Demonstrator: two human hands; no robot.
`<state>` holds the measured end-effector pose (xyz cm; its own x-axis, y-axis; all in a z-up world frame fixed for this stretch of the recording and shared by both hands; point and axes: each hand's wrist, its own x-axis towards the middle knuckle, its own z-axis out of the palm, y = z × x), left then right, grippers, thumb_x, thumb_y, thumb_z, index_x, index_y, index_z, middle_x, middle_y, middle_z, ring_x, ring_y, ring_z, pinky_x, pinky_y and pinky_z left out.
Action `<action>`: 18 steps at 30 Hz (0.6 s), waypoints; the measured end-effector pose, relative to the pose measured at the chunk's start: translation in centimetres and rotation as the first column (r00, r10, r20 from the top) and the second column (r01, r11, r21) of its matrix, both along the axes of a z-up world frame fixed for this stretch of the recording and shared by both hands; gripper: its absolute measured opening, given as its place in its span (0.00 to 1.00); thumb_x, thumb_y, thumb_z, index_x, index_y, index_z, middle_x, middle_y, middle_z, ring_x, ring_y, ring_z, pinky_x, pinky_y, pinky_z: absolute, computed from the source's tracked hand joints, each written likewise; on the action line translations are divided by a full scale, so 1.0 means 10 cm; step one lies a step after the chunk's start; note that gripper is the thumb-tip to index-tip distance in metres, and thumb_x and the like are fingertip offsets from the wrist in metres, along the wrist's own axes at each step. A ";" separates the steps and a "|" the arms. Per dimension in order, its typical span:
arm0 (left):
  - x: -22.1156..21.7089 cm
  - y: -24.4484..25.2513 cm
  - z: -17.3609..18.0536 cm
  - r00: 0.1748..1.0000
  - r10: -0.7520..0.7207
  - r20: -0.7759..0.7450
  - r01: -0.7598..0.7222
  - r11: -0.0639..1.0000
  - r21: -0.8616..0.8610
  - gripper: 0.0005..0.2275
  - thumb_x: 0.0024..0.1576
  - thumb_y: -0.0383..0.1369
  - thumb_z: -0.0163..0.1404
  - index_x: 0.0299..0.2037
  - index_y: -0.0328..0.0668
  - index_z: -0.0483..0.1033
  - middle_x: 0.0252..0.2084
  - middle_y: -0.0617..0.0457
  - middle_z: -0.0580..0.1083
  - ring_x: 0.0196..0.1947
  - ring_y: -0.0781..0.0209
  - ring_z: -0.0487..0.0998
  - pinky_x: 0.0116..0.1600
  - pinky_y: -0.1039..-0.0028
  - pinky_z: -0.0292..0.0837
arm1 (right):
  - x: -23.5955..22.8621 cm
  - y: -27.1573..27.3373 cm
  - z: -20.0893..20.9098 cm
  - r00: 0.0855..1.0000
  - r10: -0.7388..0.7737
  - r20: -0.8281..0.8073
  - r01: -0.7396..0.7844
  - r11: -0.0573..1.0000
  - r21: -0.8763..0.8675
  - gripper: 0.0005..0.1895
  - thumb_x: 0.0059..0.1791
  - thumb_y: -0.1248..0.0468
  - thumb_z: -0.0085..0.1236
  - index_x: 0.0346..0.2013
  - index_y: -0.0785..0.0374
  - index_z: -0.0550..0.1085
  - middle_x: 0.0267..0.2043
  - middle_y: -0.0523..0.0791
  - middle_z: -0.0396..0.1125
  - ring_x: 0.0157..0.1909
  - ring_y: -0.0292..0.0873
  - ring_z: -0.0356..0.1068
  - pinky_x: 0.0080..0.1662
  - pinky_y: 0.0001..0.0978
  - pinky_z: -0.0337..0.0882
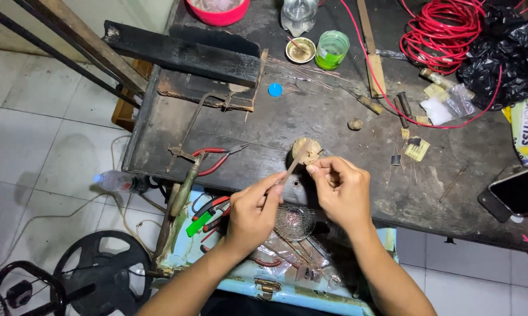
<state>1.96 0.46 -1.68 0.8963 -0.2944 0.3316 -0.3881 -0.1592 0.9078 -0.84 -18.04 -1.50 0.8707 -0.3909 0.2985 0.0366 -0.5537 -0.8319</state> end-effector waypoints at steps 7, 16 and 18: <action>-0.19 0.00 -0.08 0.993 0.005 0.119 -0.014 0.997 0.073 0.11 0.57 0.22 0.54 0.48 0.40 0.85 0.26 0.47 0.81 0.24 0.51 0.83 0.28 0.69 0.77 | -0.01 0.00 -0.03 1.000 0.002 -0.012 -0.001 0.999 0.047 0.03 0.46 0.72 0.66 0.28 0.63 0.80 0.17 0.48 0.65 0.15 0.39 0.61 0.19 0.27 0.62; -0.08 -0.10 -0.02 0.985 0.012 0.170 -0.022 0.998 0.059 0.11 0.59 0.23 0.53 0.49 0.40 0.84 0.29 0.48 0.81 0.28 0.50 0.84 0.32 0.68 0.79 | 0.00 -0.03 -0.03 1.000 0.004 -0.029 -0.002 0.996 0.092 0.04 0.48 0.72 0.63 0.28 0.66 0.79 0.16 0.48 0.64 0.14 0.36 0.60 0.18 0.27 0.62; -0.07 -0.11 -0.04 0.990 -0.009 0.141 0.003 0.999 0.045 0.11 0.60 0.23 0.52 0.50 0.39 0.83 0.28 0.45 0.80 0.26 0.50 0.83 0.30 0.68 0.77 | 0.00 -0.04 -0.04 0.998 0.007 -0.058 -0.003 0.998 0.070 0.04 0.48 0.71 0.64 0.28 0.65 0.80 0.17 0.49 0.64 0.15 0.37 0.61 0.19 0.27 0.63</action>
<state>1.25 -0.60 -2.11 0.8395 -0.3169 0.4414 -0.5132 -0.1955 0.8357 -0.82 -18.41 -1.93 0.8877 -0.4046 0.2195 -0.0102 -0.4941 -0.8693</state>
